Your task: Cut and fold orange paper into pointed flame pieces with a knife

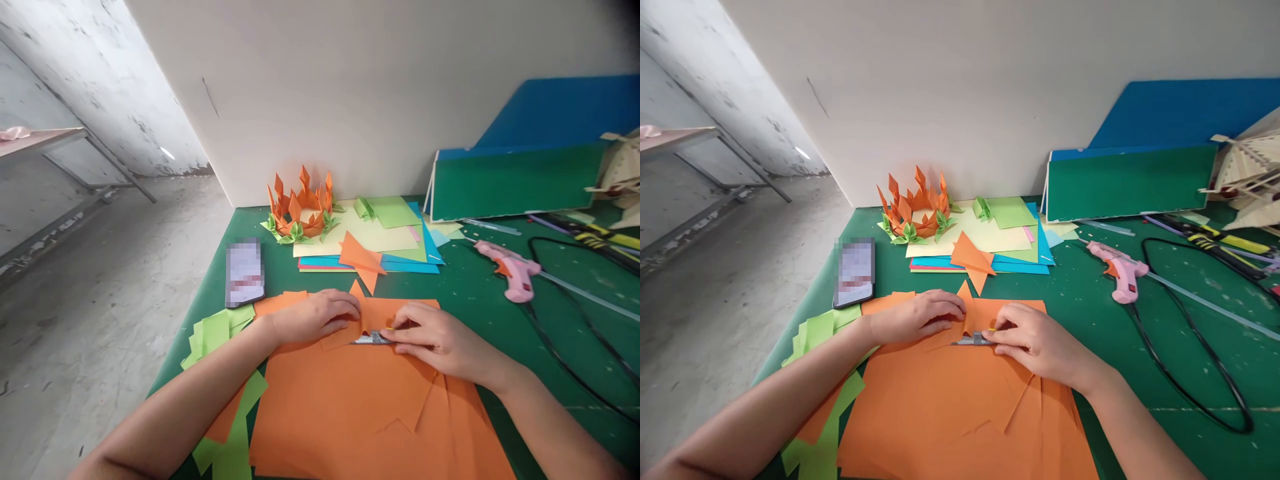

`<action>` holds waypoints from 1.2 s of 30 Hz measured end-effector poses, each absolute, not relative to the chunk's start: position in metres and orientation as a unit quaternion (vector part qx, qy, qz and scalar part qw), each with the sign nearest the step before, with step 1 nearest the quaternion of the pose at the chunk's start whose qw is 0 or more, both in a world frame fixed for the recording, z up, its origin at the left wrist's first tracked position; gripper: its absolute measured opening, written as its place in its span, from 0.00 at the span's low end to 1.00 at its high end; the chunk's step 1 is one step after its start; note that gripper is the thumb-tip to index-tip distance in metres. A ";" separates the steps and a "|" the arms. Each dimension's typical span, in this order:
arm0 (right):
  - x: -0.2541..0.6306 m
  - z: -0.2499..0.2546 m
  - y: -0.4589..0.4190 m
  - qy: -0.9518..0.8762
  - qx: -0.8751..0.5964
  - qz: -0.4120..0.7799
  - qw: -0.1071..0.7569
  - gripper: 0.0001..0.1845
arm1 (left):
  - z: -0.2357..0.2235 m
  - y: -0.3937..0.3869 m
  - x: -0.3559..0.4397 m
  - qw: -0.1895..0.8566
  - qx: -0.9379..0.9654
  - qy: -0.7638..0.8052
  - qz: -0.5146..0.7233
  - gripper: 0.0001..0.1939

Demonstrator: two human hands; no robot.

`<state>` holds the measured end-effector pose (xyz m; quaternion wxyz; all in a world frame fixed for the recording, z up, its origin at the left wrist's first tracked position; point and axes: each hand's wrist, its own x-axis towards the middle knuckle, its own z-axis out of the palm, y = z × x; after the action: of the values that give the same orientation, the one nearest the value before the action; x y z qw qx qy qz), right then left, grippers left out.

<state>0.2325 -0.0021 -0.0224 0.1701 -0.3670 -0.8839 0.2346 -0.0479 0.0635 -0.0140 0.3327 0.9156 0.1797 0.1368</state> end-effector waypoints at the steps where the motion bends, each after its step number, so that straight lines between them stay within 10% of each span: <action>1: 0.231 -0.023 -0.002 -0.884 -0.364 0.238 0.171 0.15 | -0.014 0.064 -0.048 0.332 0.917 0.177 0.136 0.12; 36: 0.220 -0.020 0.005 -0.848 -0.426 0.170 0.264 0.18 | -0.010 0.059 -0.046 0.383 0.898 0.155 0.153 0.14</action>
<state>0.2201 0.0047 -0.0199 0.2645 -0.4256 -0.8485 0.1703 -0.0465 0.0588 -0.0095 0.3827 0.8978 0.1554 0.1527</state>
